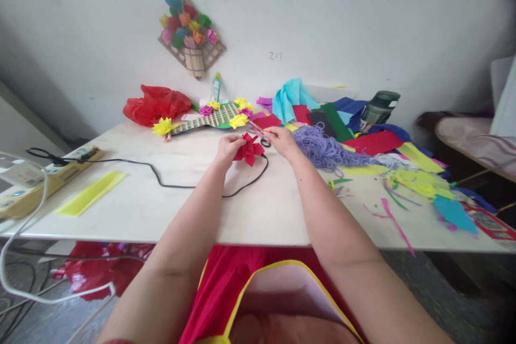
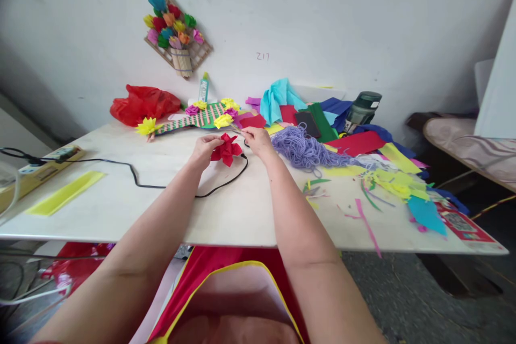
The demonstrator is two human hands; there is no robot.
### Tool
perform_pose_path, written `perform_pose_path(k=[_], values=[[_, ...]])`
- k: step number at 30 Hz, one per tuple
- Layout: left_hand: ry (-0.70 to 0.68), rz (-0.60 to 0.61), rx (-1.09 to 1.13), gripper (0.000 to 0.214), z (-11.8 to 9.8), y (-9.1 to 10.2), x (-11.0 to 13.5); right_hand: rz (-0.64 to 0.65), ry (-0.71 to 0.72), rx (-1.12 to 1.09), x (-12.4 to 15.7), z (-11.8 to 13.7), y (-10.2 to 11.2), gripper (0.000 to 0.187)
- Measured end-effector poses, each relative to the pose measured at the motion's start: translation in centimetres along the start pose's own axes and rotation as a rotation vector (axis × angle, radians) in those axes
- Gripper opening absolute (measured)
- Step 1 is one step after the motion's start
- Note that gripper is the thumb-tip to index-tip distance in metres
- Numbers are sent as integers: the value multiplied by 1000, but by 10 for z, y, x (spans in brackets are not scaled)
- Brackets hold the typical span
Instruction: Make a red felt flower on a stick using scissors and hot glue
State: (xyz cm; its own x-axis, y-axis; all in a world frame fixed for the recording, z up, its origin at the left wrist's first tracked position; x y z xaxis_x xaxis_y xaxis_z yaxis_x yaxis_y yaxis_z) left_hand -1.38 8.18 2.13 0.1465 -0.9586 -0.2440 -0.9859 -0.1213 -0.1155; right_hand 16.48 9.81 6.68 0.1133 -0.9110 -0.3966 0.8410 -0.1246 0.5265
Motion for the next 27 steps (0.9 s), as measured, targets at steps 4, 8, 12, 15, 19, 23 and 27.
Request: perform_pose_path(k=[4,8,12,15,19,23,27], values=[[-35,59,-29,24,-2,-5,-1,41,19,-37,3,8,-7,25],[-66,94,-16,23,-3,-8,0,56,115,52,6,20,-9,21],[-96,120,13,22,-7,-11,1,43,158,158,8,25,-7,18],[-99,140,18,22,-7,-13,2,78,122,185,10,24,-10,20],[-54,129,22,22,-3,-13,2,85,108,208,12,27,-9,25],[-55,148,35,24,-4,-15,4,88,138,232,12,30,-10,24],[-66,167,25,25,-4,-16,4,98,130,224,11,27,-12,24]])
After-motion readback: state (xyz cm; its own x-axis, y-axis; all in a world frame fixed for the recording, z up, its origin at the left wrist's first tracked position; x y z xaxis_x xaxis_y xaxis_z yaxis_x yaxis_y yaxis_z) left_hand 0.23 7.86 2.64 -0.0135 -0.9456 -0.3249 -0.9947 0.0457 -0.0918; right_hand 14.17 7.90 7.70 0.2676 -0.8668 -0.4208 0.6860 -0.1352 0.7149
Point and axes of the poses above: each hand's wrist, its own x-axis away from the middle knuckle, its own y-axis out of the back of the hand, z = x × y, the point moved 10 cm from there along -x, towards the middle knuckle, and after that the axes turned 7 degrees about -y, right-handed, at the moved point
